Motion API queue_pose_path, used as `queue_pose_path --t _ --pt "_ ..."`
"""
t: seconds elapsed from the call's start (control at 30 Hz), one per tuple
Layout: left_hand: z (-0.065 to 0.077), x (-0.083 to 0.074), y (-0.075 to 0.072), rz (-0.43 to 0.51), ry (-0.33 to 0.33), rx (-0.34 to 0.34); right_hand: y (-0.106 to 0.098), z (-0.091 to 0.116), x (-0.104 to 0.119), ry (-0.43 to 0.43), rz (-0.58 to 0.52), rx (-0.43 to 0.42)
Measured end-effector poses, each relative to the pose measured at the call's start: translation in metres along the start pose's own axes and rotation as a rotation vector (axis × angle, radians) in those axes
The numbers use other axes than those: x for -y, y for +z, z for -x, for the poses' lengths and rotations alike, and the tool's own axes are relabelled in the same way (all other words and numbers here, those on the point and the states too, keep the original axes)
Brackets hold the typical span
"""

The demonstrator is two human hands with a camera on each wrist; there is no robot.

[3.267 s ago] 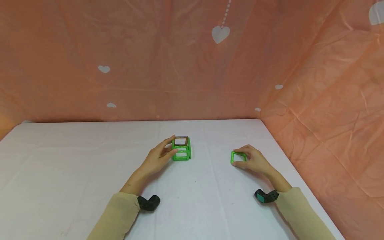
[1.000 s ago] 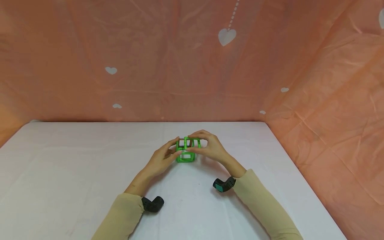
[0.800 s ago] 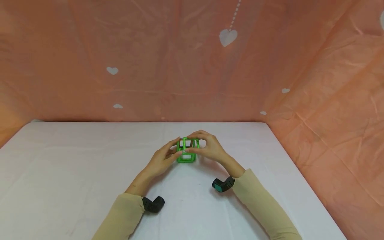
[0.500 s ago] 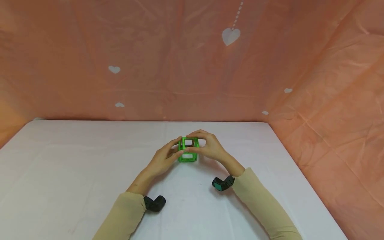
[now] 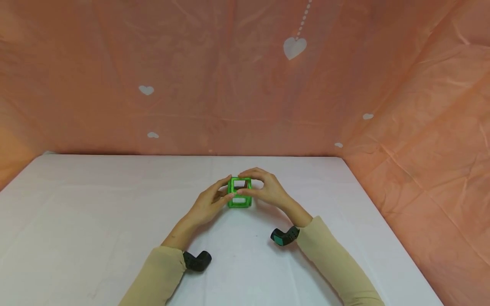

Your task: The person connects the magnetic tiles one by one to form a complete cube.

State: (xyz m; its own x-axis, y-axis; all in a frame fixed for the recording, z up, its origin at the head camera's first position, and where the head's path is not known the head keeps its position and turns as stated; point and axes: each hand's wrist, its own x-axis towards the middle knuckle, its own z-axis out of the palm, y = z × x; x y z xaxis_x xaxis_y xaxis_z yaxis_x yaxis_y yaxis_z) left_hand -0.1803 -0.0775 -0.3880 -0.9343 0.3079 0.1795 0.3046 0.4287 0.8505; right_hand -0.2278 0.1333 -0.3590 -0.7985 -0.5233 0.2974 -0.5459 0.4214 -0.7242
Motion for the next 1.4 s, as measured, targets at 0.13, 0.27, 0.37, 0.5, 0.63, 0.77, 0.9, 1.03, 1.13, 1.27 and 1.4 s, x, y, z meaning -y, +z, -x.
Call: queue_pose_path --t 0.13,0.27,0.37,0.5,0.63,0.77,0.9,1.03,1.13,1.27,1.4 --pt "0.0 0.0 0.002 -0.003 -0.007 0.003 -0.001 0.004 -0.003 0.015 -0.08 -0.014" --pt "0.0 0.0 0.002 0.01 -0.021 0.009 0.0 0.007 -0.007 0.052 -0.139 -0.046" --pt "0.0 0.0 0.003 0.007 -0.037 0.006 0.001 0.011 -0.009 0.124 -0.144 -0.075" --pt "0.001 -0.002 0.002 0.001 -0.056 0.003 0.003 0.014 -0.006 0.304 -0.196 -0.101" --pt "0.001 -0.005 0.0 -0.007 -0.083 -0.003 0.005 0.013 -0.003 0.455 -0.341 -0.099" --pt "-0.003 -0.009 -0.002 -0.038 -0.152 -0.027 0.005 0.011 -0.001 0.505 -0.452 -0.068" --pt "-0.009 -0.012 -0.002 -0.028 -0.232 -0.054 0.006 0.008 -0.002 0.535 -0.527 -0.054" --pt "-0.014 -0.013 0.001 0.093 -0.307 -0.058 0.008 0.006 -0.004 0.558 -0.595 -0.061" --pt "-0.019 -0.012 0.004 0.219 -0.36 -0.078 0.008 0.006 -0.005 0.59 -0.648 -0.075" --pt "-0.025 -0.012 0.006 0.31 -0.399 -0.118 0.008 0.006 -0.005 0.612 -0.728 -0.083" --pt "-0.027 -0.014 0.007 0.356 -0.415 -0.14 0.007 0.007 -0.006 0.605 -0.777 -0.067"
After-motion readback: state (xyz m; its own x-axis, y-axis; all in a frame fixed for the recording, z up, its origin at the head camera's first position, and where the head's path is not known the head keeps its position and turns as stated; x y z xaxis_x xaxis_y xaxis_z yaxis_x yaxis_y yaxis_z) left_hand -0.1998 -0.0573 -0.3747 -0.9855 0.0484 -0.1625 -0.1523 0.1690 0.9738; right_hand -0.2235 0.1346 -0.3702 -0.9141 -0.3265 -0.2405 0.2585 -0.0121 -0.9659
